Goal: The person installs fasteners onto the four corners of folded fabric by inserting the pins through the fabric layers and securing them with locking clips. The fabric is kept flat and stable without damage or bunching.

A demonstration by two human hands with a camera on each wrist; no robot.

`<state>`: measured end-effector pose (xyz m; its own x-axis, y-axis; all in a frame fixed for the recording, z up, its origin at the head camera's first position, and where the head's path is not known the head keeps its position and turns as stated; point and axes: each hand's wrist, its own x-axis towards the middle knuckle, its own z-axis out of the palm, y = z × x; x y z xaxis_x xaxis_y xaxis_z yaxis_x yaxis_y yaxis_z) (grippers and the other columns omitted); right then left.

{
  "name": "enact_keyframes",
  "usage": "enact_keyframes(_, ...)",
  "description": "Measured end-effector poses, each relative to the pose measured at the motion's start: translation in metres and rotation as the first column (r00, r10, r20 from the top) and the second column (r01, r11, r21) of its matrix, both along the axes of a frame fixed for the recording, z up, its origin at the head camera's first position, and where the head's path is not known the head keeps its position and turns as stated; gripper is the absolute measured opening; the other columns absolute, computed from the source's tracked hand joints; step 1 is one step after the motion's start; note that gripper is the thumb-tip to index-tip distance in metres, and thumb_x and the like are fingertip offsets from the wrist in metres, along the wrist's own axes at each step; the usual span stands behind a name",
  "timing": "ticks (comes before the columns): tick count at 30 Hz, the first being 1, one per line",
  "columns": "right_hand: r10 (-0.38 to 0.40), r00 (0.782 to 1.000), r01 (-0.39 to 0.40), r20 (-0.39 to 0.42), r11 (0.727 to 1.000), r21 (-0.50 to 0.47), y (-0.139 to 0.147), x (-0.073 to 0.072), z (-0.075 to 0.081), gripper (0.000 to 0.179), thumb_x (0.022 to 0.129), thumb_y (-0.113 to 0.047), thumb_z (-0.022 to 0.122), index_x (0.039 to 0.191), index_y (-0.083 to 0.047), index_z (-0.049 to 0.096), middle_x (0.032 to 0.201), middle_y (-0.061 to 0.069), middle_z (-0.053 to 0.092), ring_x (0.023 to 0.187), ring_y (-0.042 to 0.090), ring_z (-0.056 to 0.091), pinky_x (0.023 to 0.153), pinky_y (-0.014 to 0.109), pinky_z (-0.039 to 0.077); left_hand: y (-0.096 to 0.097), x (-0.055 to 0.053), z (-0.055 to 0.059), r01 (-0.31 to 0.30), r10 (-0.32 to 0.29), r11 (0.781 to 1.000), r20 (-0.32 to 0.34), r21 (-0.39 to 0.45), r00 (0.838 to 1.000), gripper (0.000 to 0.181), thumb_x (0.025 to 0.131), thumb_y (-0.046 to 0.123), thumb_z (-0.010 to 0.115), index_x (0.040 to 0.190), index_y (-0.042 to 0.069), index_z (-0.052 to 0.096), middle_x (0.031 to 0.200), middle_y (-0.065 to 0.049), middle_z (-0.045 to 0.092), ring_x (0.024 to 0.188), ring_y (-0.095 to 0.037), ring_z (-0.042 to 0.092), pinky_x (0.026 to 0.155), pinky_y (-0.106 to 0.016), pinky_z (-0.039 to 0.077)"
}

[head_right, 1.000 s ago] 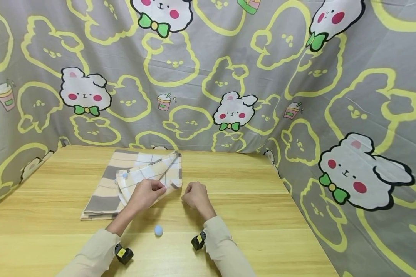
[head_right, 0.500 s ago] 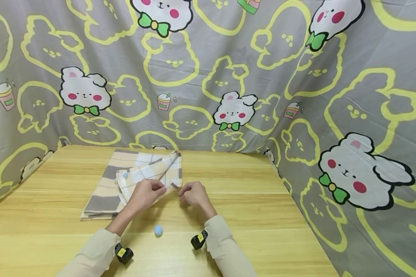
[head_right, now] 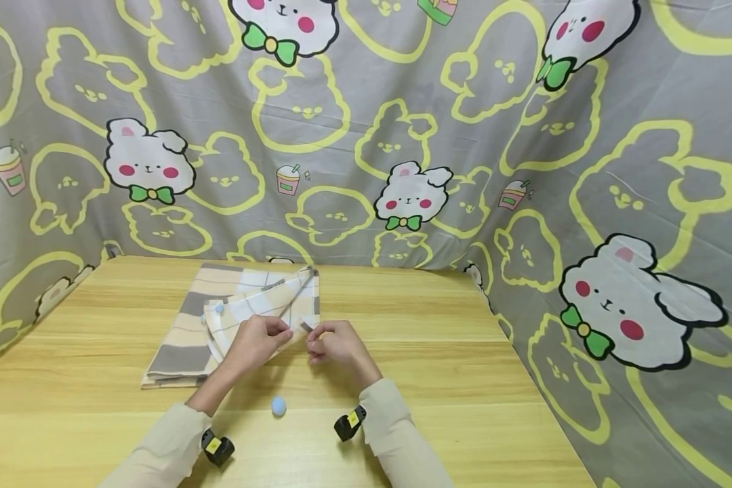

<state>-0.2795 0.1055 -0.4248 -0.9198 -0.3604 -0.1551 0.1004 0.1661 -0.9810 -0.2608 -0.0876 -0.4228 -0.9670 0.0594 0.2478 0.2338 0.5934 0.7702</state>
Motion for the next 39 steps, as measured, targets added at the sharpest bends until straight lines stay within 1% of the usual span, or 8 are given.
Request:
enact_keyframes(6, -0.045, 0.999, 0.045, -0.014, 0.999, 0.005, -0.0035, 0.0029, 0.0046, 0.012, 0.090, 0.005, 0.063, 0.101, 0.011, 0.063, 0.082, 0.016, 0.069, 0.068, 0.020, 0.067, 0.065, 0.030, 0.060, -0.0007, 0.0010, 0.0002, 0.005, -0.005, 1.000, -0.001, 0.003, 1.000, 0.006, 0.089, 0.008, 0.075, 0.085, 0.005, 0.078, 0.082, -0.006, 0.076, 0.071, -0.014, 0.066, 0.066, -0.030, 0.054)
enact_keyframes(11, -0.083, 0.995, 0.084, -0.054, 0.996, 0.005, -0.0048, 0.0036, 0.0077, 0.010, 0.091, 0.001, 0.065, 0.099, 0.007, 0.063, 0.084, 0.017, 0.071, 0.069, 0.020, 0.069, 0.067, 0.032, 0.061, -0.0001, 0.0003, 0.0012, 0.007, -0.007, 1.000, 0.001, 0.005, 1.000, 0.006, 0.089, 0.008, 0.074, 0.084, 0.006, 0.078, 0.080, -0.005, 0.076, 0.068, -0.013, 0.064, 0.063, -0.029, 0.052)
enact_keyframes(20, -0.095, 0.993, 0.093, -0.072, 0.995, -0.020, -0.0068, 0.0026, 0.0085, 0.015, 0.095, 0.001, 0.061, 0.105, 0.013, 0.061, 0.083, 0.016, 0.069, 0.072, 0.021, 0.069, 0.070, 0.032, 0.061, 0.0006, 0.0004, 0.0007, 0.004, -0.004, 1.000, 0.003, 0.002, 1.000, 0.006, 0.090, 0.008, 0.074, 0.084, 0.006, 0.078, 0.080, -0.004, 0.075, 0.065, -0.012, 0.062, 0.061, -0.029, 0.050)
enact_keyframes(23, -0.095, 0.992, 0.094, -0.079, 0.995, -0.022, -0.0068, 0.0022, 0.0077, 0.015, 0.095, 0.001, 0.061, 0.105, 0.012, 0.060, 0.083, 0.016, 0.069, 0.070, 0.020, 0.068, 0.068, 0.031, 0.060, 0.0012, 0.0004, 0.0001, 0.005, -0.005, 1.000, 0.007, -0.001, 1.000, 0.006, 0.089, 0.008, 0.075, 0.084, 0.006, 0.077, 0.079, -0.004, 0.075, 0.065, -0.013, 0.062, 0.061, -0.029, 0.050)
enact_keyframes(25, -0.096, 0.992, 0.095, -0.077, 0.995, -0.025, -0.0067, 0.0022, 0.0077, 0.016, 0.094, 0.001, 0.062, 0.106, 0.011, 0.058, 0.084, 0.019, 0.069, 0.068, 0.018, 0.067, 0.066, 0.030, 0.059, 0.0018, 0.0005, -0.0001, 0.005, -0.005, 1.000, 0.008, -0.008, 1.000, 0.006, 0.089, 0.008, 0.075, 0.084, 0.006, 0.077, 0.079, -0.004, 0.075, 0.065, -0.013, 0.062, 0.061, -0.029, 0.050)
enact_keyframes(29, -0.085, 0.994, 0.084, -0.062, 0.996, -0.030, -0.0063, 0.0016, 0.0080, 0.030, 0.093, 0.001, 0.064, 0.120, 0.007, 0.052, 0.084, 0.020, 0.069, 0.065, 0.016, 0.064, 0.063, 0.027, 0.057, 0.0025, 0.0005, -0.0001, 0.008, -0.008, 1.000, 0.005, -0.014, 1.000, 0.006, 0.089, 0.008, 0.075, 0.084, 0.006, 0.077, 0.080, -0.005, 0.076, 0.066, -0.013, 0.063, 0.061, -0.029, 0.051)
enact_keyframes(33, -0.042, 0.996, 0.041, -0.074, 0.999, -0.019, -0.0062, 0.0021, 0.0064, 0.043, 0.091, 0.002, 0.062, 0.132, 0.003, 0.047, 0.084, 0.019, 0.069, 0.065, 0.017, 0.063, 0.062, 0.027, 0.056, 0.0028, 0.0012, 0.0010, 0.015, -0.015, 1.000, 0.001, -0.014, 1.000, 0.006, 0.089, 0.007, 0.075, 0.085, 0.006, 0.077, 0.079, -0.004, 0.075, 0.066, -0.013, 0.063, 0.061, -0.029, 0.051)
enact_keyframes(39, -0.001, 0.998, 0.002, -0.064, 1.000, 0.015, -0.0081, 0.0033, 0.0029, 0.035, 0.092, 0.003, 0.058, 0.126, 0.001, 0.051, 0.089, 0.024, 0.069, 0.064, 0.016, 0.063, 0.061, 0.027, 0.057, 0.0033, 0.0023, 0.0023, 0.017, -0.017, 1.000, -0.011, -0.014, 1.000, 0.005, 0.089, 0.009, 0.077, 0.085, 0.007, 0.076, 0.076, -0.004, 0.075, 0.066, -0.014, 0.066, 0.061, -0.030, 0.052)
